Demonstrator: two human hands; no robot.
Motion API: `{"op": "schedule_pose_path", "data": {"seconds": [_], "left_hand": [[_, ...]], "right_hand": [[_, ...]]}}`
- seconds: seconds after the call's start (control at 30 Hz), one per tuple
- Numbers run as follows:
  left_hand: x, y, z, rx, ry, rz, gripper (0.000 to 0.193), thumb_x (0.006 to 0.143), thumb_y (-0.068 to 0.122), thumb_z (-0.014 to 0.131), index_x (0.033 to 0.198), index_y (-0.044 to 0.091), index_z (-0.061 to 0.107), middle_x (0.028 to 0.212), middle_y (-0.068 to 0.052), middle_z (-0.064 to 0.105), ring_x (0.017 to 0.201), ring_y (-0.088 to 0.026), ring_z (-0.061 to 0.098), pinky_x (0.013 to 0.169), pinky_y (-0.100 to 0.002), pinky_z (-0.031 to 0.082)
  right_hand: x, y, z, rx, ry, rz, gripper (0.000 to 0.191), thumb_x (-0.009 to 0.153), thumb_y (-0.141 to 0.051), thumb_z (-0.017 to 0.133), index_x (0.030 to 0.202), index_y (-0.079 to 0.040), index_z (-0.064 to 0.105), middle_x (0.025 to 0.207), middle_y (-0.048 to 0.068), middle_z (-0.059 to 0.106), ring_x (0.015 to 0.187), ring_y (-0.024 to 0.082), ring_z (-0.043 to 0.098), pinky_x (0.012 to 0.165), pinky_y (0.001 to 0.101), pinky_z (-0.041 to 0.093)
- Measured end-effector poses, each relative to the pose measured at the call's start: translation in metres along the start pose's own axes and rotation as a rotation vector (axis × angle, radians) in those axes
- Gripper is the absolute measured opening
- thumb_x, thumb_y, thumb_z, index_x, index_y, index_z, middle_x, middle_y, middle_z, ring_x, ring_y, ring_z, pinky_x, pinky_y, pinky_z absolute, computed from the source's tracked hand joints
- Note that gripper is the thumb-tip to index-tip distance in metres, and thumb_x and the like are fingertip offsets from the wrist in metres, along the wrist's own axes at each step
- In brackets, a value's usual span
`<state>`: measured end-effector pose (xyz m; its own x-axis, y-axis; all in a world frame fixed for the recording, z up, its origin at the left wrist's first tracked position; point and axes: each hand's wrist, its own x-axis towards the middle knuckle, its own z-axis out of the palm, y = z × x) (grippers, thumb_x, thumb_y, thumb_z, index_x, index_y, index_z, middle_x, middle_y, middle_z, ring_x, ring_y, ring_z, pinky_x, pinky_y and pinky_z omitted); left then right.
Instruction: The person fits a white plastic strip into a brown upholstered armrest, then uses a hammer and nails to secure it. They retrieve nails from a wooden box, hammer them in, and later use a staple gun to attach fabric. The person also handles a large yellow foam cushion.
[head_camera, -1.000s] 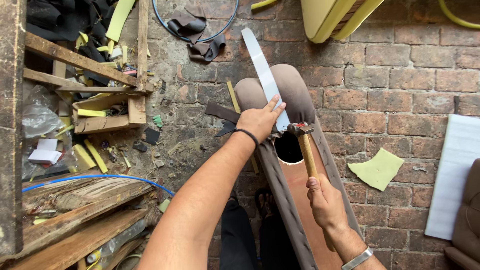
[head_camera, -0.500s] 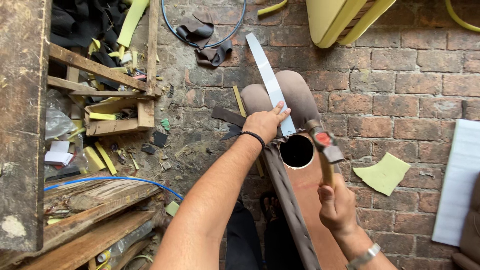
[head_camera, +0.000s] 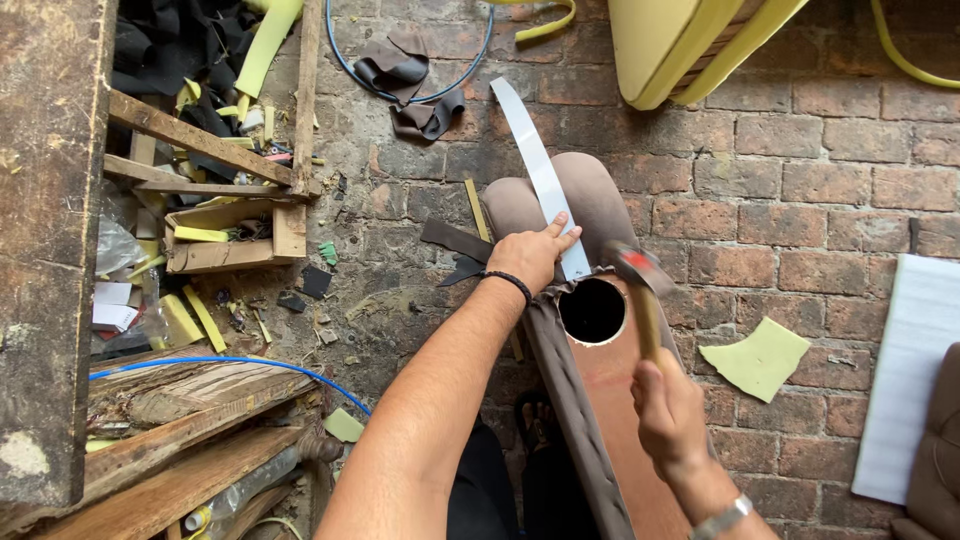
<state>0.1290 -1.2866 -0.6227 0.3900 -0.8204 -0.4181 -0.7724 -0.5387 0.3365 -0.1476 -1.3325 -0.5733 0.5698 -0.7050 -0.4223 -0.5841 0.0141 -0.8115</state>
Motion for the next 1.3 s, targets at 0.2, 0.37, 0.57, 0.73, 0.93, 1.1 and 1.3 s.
{"op": "schedule_pose_path", "data": {"seconds": [0.2,0.37,0.57,0.73,0.93,1.1,1.3], "left_hand": [[0.002,-0.002,0.003,-0.006,0.047,0.023,0.055,0.099,0.016,0.054,0.147,0.043,0.049,0.163,0.009,0.035,0.104,-0.023,0.071,0.086,-0.041,0.059],[0.002,-0.002,0.004,0.014,0.042,-0.006,0.060,0.099,0.008,0.050,0.148,0.043,0.049,0.164,0.010,0.033,0.102,-0.025,0.072,0.085,-0.042,0.059],[0.000,0.001,-0.002,-0.009,0.061,0.006,0.059,0.096,0.013,0.052,0.146,0.045,0.049,0.162,0.012,0.034,0.105,-0.021,0.071,0.086,-0.040,0.059],[0.000,0.002,-0.004,-0.003,-0.005,-0.025,0.062,0.098,0.010,0.050,0.149,0.045,0.045,0.164,0.012,0.030,0.103,-0.024,0.071,0.085,-0.040,0.059],[-0.001,0.001,-0.001,-0.009,0.017,-0.027,0.062,0.098,0.011,0.052,0.149,0.045,0.046,0.164,0.011,0.032,0.105,-0.023,0.072,0.087,-0.041,0.059],[-0.003,0.004,-0.010,-0.031,0.018,-0.045,0.058,0.098,0.015,0.053,0.147,0.046,0.047,0.163,0.013,0.033,0.108,-0.022,0.070,0.089,-0.041,0.058],[-0.005,0.006,-0.019,-0.071,0.030,-0.027,0.064,0.095,0.008,0.051,0.147,0.045,0.048,0.163,0.013,0.033,0.110,-0.022,0.070,0.090,-0.040,0.058]], "right_hand": [[0.003,0.000,0.002,-0.230,-0.035,0.165,0.043,0.102,-0.042,0.050,0.084,-0.004,0.061,0.060,0.006,0.058,0.057,0.020,0.055,0.054,0.0393,0.046],[0.010,0.009,0.005,-0.346,-0.047,-0.017,0.044,0.103,-0.044,0.049,0.080,-0.009,0.061,0.060,0.002,0.054,0.058,0.016,0.051,0.055,0.0346,0.041],[0.005,0.010,0.005,-0.047,0.001,-0.092,0.044,0.100,-0.043,0.048,0.078,-0.006,0.059,0.059,0.006,0.054,0.055,0.015,0.054,0.052,0.0332,0.043],[0.013,0.000,0.007,-0.335,-0.055,0.058,0.052,0.100,-0.050,0.047,0.081,-0.004,0.063,0.063,0.010,0.063,0.060,0.024,0.060,0.058,0.0390,0.047],[0.022,0.004,0.003,-0.420,-0.094,0.129,0.051,0.099,-0.051,0.048,0.085,-0.006,0.068,0.069,0.014,0.067,0.068,0.029,0.062,0.064,0.0437,0.049],[0.017,0.005,0.005,-0.354,-0.030,0.010,0.045,0.098,-0.046,0.052,0.084,-0.006,0.068,0.066,0.014,0.064,0.064,0.029,0.062,0.064,0.0426,0.050],[0.015,0.008,0.012,-0.340,-0.009,0.010,0.046,0.098,-0.046,0.050,0.084,-0.005,0.066,0.066,0.015,0.065,0.064,0.031,0.064,0.064,0.0439,0.050]]}}
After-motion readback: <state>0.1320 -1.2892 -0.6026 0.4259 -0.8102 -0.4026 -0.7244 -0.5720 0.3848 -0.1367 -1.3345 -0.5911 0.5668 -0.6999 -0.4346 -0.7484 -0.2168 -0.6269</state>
